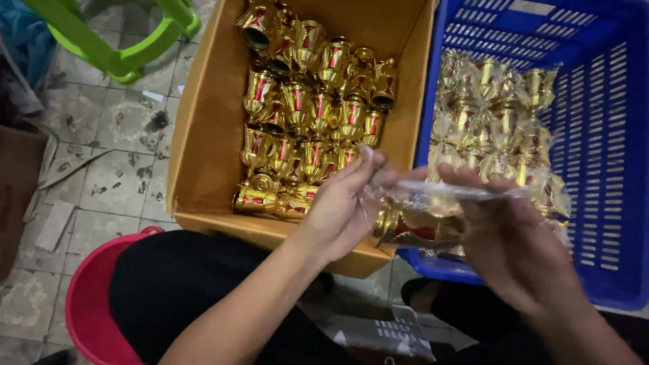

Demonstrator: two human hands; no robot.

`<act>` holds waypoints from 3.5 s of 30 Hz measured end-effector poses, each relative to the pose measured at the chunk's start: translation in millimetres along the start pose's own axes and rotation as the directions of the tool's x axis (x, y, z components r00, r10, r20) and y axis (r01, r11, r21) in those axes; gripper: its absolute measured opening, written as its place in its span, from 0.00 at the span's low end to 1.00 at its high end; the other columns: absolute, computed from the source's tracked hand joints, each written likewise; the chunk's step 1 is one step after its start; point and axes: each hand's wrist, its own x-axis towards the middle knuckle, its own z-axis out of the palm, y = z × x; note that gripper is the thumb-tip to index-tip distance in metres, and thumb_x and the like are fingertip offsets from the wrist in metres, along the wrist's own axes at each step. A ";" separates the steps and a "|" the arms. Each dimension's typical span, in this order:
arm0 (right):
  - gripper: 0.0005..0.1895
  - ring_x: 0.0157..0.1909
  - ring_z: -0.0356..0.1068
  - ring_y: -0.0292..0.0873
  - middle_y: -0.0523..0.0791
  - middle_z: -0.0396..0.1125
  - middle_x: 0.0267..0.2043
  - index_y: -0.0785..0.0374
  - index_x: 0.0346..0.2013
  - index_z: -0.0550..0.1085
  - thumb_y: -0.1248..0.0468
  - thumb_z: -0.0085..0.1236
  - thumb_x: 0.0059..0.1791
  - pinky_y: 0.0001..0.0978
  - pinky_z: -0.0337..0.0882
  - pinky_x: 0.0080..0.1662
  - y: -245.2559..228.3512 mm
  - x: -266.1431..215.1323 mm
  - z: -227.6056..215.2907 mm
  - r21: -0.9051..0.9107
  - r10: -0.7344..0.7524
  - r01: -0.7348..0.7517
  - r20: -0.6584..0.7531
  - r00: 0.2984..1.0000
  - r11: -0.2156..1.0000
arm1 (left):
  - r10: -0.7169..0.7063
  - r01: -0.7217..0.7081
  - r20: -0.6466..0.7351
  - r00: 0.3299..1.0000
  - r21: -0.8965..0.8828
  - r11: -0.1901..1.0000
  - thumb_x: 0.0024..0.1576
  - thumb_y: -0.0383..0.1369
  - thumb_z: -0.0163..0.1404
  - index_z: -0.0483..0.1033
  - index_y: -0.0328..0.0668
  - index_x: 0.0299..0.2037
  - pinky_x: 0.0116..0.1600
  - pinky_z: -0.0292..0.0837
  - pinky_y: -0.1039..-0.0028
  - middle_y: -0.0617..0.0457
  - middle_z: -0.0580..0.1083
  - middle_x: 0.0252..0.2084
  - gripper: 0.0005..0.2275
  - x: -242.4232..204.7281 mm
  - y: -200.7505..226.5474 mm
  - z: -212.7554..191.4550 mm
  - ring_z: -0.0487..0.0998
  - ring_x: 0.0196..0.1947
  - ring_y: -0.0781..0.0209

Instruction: The person packs small gold trophy-style cups into plastic bags by hand and then places them into a blue crate.

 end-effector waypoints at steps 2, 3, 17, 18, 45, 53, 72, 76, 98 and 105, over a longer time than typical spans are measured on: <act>0.03 0.59 0.65 0.55 0.50 0.69 0.57 0.51 0.36 0.72 0.59 0.52 0.49 0.49 0.61 0.57 0.3 11.4 27.4 -0.099 0.211 -0.249 -0.292 0.933 0.963 | -0.003 0.007 -0.029 1.000 0.150 0.989 0.71 0.32 0.35 0.69 0.41 0.43 0.57 0.63 0.63 0.55 0.69 0.27 0.10 -2.6 0.0 1.3 0.71 0.43 0.51; 0.05 0.50 0.69 0.61 0.59 0.71 0.49 0.65 0.26 0.62 0.68 0.48 0.43 0.52 0.70 0.52 0.1 16.2 40.8 -0.104 0.374 -0.510 -0.559 0.740 0.854 | 0.001 0.016 -0.056 0.998 0.296 0.955 0.72 0.33 0.32 0.66 0.43 0.41 0.41 0.72 0.74 0.62 0.59 0.22 0.11 -3.7 -0.7 2.2 0.69 0.26 0.63; 0.16 0.31 0.69 0.40 0.48 0.71 0.25 0.67 0.45 0.81 0.72 0.46 0.51 0.32 0.74 0.38 28.6 2.4 15.9 -0.548 -0.030 -0.151 -0.307 0.951 0.822 | -0.170 -0.029 0.093 0.981 0.939 0.343 0.64 0.31 0.48 0.81 0.38 0.51 0.57 0.67 0.59 0.43 0.75 0.40 0.11 -21.3 -10.7 23.6 0.73 0.47 0.51; 0.18 0.32 0.67 0.42 0.49 0.72 0.25 0.65 0.47 0.82 0.74 0.45 0.52 0.34 0.74 0.40 21.3 2.3 20.0 -0.668 -0.022 -0.137 -0.225 0.974 0.732 | -0.184 0.013 0.063 0.981 0.923 0.385 0.62 0.30 0.52 0.82 0.39 0.49 0.56 0.70 0.60 0.45 0.78 0.39 0.10 -21.8 -7.7 20.9 0.76 0.43 0.55; 0.08 0.30 0.76 0.40 0.45 0.74 0.35 0.60 0.39 0.73 0.59 0.52 0.53 0.29 0.79 0.32 14.8 1.1 -3.2 -0.665 0.038 -0.088 -0.089 0.995 0.742 | -0.047 -0.050 0.064 0.997 0.966 0.254 0.56 0.34 0.56 0.62 0.51 0.24 0.50 0.80 0.76 0.57 0.65 0.39 0.14 -14.6 -20.0 27.0 0.72 0.44 0.62; 0.13 0.35 0.74 0.45 0.49 0.70 0.38 0.59 0.48 0.65 0.66 0.55 0.50 0.33 0.80 0.36 24.5 1.7 16.3 -0.730 0.033 -0.147 -0.168 0.985 0.668 | 0.313 -0.326 0.295 0.903 0.944 0.053 0.54 0.22 0.54 0.64 0.40 0.25 0.38 0.66 0.77 0.52 0.66 0.34 0.10 -13.4 -39.0 10.2 0.67 0.35 0.60; 0.17 0.44 0.63 0.50 0.54 0.60 0.46 0.66 0.49 0.73 0.74 0.61 0.46 0.32 0.72 0.39 57.5 -4.5 3.7 -0.952 -0.333 0.306 0.280 0.900 0.026 | 0.265 -0.080 0.062 0.962 0.995 0.055 0.55 0.26 0.54 0.59 0.49 0.25 0.37 0.64 0.77 0.56 0.67 0.33 0.14 -15.8 -25.9 17.1 0.69 0.35 0.64; 0.02 0.66 0.50 0.51 0.50 0.47 0.59 0.61 0.36 0.75 0.69 0.55 0.50 0.49 0.62 0.68 36.3 -3.8 16.5 -0.949 -0.191 0.067 0.007 0.982 0.309 | 0.031 -0.468 0.491 0.871 0.847 -0.252 0.62 0.23 0.49 0.66 0.26 0.34 0.45 0.71 0.70 0.41 0.68 0.42 0.06 -19.9 -8.4 37.1 0.72 0.42 0.52; 0.21 0.49 0.71 0.57 0.56 0.66 0.49 0.69 0.47 0.68 0.84 0.60 0.43 0.39 0.81 0.44 30.7 -3.3 -5.0 -0.848 -0.488 0.526 0.484 0.726 -0.058 | 0.279 0.028 -0.163 0.947 0.901 0.432 0.60 0.27 0.51 0.65 0.41 0.29 0.35 0.89 0.71 0.46 0.74 0.40 0.09 -5.4 5.9 29.1 0.84 0.50 0.49; 0.33 0.46 0.68 0.45 0.50 0.62 0.67 0.60 0.71 0.53 0.68 0.48 0.50 0.40 0.73 0.44 17.3 -4.6 19.1 -0.859 0.041 0.175 0.222 0.974 0.482 | 0.388 0.226 -0.318 0.865 0.938 0.263 0.58 0.33 0.54 0.69 0.44 0.29 0.39 0.79 0.73 0.50 0.80 0.43 0.08 -2.6 -11.8 3.4 0.82 0.44 0.60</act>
